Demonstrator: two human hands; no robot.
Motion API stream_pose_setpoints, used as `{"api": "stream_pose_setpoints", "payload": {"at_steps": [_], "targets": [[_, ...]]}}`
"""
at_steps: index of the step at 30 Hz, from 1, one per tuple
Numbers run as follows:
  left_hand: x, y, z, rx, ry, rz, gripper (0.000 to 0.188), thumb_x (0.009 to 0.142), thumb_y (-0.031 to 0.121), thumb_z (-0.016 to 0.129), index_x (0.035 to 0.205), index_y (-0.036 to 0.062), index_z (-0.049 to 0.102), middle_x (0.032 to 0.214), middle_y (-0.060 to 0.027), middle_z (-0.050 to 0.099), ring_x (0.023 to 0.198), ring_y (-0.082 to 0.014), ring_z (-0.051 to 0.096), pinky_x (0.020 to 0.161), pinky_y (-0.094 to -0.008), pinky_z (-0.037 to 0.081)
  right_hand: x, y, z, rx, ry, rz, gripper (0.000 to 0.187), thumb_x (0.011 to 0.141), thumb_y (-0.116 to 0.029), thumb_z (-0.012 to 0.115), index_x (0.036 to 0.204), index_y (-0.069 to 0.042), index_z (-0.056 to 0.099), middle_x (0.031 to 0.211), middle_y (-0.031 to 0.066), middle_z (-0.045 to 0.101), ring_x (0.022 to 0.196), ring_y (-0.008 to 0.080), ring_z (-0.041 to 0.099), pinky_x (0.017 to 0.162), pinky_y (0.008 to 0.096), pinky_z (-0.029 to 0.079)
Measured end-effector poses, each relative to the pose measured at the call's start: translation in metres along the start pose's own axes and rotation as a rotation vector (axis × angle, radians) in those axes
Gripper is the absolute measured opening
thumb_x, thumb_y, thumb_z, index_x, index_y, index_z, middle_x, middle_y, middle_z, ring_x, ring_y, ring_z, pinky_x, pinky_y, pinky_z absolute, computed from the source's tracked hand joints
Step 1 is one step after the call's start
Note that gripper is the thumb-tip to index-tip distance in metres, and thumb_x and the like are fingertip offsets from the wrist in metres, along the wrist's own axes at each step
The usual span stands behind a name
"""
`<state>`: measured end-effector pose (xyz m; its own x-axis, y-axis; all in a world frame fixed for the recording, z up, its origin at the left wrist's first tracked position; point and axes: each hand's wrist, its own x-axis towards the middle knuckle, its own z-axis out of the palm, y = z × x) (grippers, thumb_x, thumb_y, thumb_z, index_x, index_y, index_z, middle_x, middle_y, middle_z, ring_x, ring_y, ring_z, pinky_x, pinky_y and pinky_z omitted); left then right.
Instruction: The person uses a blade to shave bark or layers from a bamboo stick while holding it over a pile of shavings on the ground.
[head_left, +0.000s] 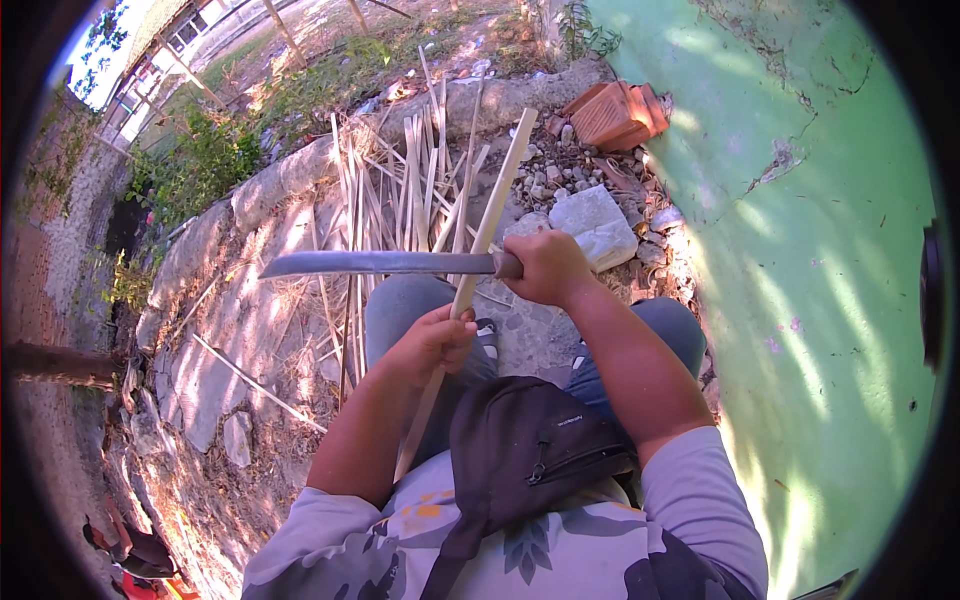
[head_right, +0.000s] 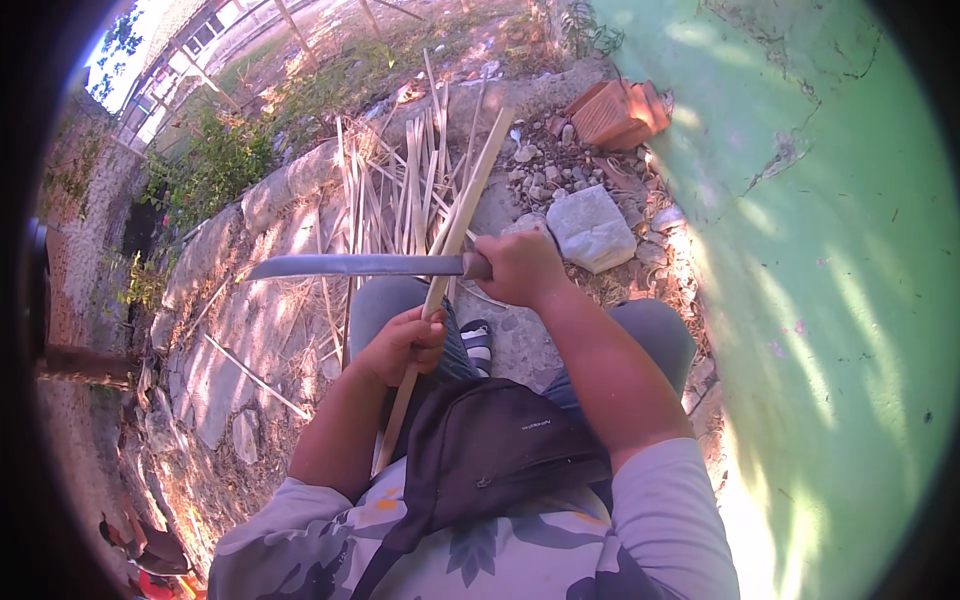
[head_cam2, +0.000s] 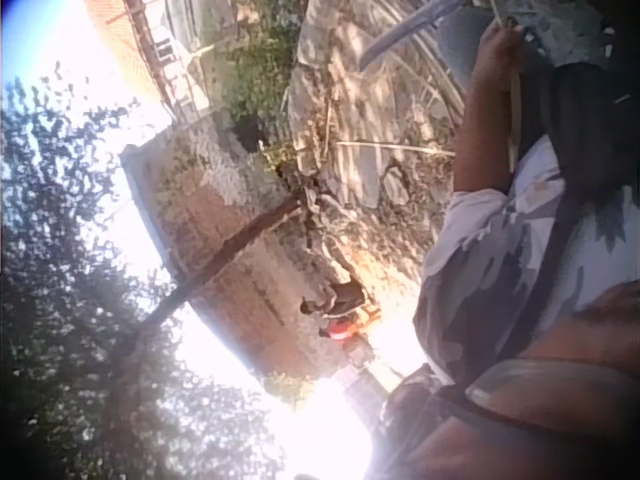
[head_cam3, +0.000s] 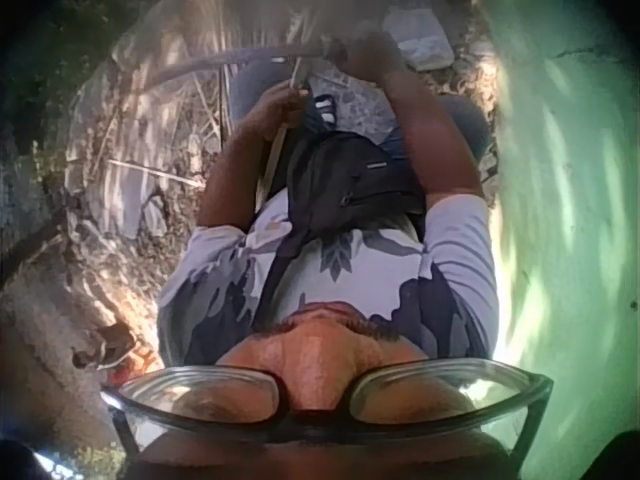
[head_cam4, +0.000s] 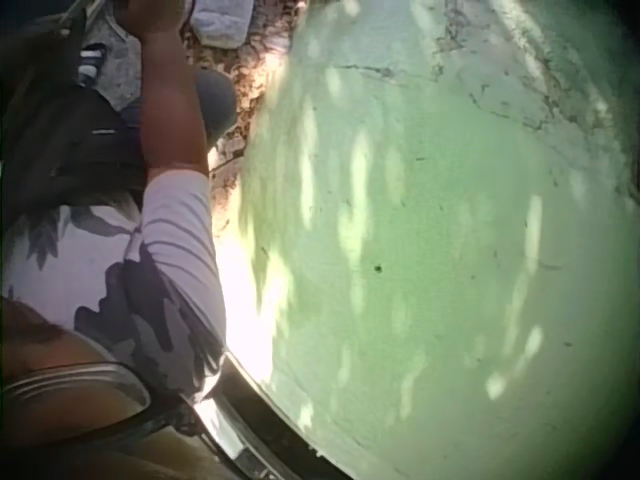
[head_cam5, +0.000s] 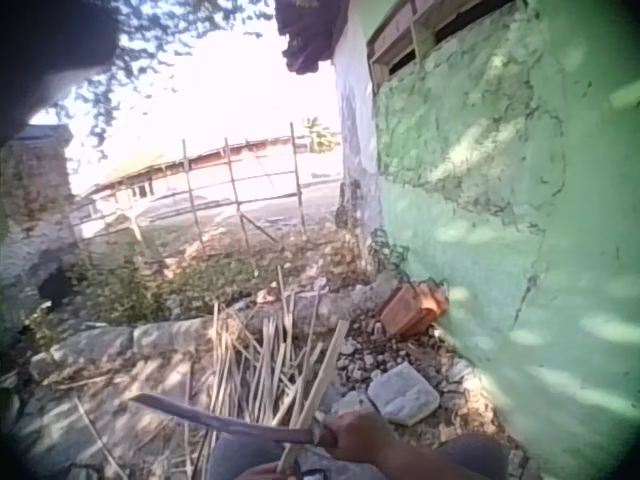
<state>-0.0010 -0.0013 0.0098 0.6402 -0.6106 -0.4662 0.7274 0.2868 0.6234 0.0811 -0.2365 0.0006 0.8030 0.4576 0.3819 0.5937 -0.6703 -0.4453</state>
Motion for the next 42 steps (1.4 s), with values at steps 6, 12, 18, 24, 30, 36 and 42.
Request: {"api": "stream_pose_setpoints", "payload": {"at_steps": [6,12,18,24,30,36,42], "targets": [[0.006,-0.005,0.012,0.187,0.168,0.019,0.037,0.087,0.036,0.074,0.108,0.0123,0.055,0.068,0.0088,0.041,0.049,-0.0026,0.034,0.044,-0.0226,0.025,-0.004,-0.047,-0.023,-0.043,-0.197,0.117,0.056,0.074,-0.040,0.077,0.112,-0.010,0.047,0.077,0.0148,0.069,0.074,0.0358,0.070,0.068,0.0456,0.053],[0.013,-0.007,0.026,0.442,0.205,0.025,0.067,0.080,0.046,0.079,0.124,0.0003,0.055,0.091,-0.0001,0.060,0.074,-0.0062,0.051,0.062,-0.0228,0.039,-0.015,-0.054,-0.021,-0.019,-0.207,0.068,0.079,0.075,-0.040,0.075,0.132,-0.010,0.029,0.077,0.0173,0.068,0.073,0.0407,0.068,0.070,0.0482,0.054],[0.015,-0.012,0.024,0.416,0.274,0.055,0.074,0.083,0.052,0.073,0.123,-0.0079,0.054,0.109,-0.0078,0.063,0.096,-0.0104,0.055,0.078,-0.0246,0.042,-0.008,-0.080,-0.035,0.007,-0.347,0.104,0.106,0.074,-0.028,0.067,0.154,-0.008,0.001,0.087,0.0225,0.069,0.078,0.0402,0.069,0.074,0.0482,0.054],[0.012,-0.008,0.037,0.427,0.282,0.055,0.046,0.091,0.052,0.060,0.103,0.0088,0.051,0.065,0.0052,0.037,0.051,-0.0058,0.033,0.047,-0.0247,0.026,-0.012,-0.079,-0.031,-0.005,-0.335,0.092,0.109,0.073,-0.029,0.066,0.156,-0.007,-0.002,0.086,0.0216,0.069,0.079,0.0385,0.069,0.073,0.0467,0.055],[0.010,-0.006,0.038,0.366,0.297,0.026,0.037,0.094,0.047,0.056,0.104,0.0113,0.050,0.068,0.0052,0.038,0.052,-0.0058,0.032,0.048,-0.0242,0.026,-0.012,-0.080,-0.028,0.036,-0.308,0.095,0.110,0.073,-0.029,0.067,0.156,-0.009,-0.002,0.086,0.0210,0.069,0.079,0.0377,0.069,0.074,0.0464,0.055],[0.012,-0.008,0.036,0.371,0.300,0.019,0.033,0.096,0.044,0.054,0.105,0.0119,0.051,0.069,0.0051,0.039,0.053,-0.0059,0.032,0.049,-0.0241,0.027,-0.014,-0.078,-0.023,0.100,-0.242,0.061,0.109,0.072,-0.027,0.069,0.157,-0.013,0.001,0.090,0.0171,0.072,0.079,0.0367,0.069,0.074,0.0464,0.055],[0.013,-0.009,0.037,0.379,0.310,0.037,0.024,0.096,0.036,0.055,0.102,0.0131,0.050,0.069,0.0053,0.040,0.052,-0.0058,0.033,0.048,-0.0239,0.027,-0.016,-0.076,-0.019,0.111,-0.230,0.013,0.109,0.073,-0.024,0.069,0.157,-0.013,0.001,0.092,0.0143,0.072,0.079,0.0363,0.069,0.074,0.0468,0.055]]}}
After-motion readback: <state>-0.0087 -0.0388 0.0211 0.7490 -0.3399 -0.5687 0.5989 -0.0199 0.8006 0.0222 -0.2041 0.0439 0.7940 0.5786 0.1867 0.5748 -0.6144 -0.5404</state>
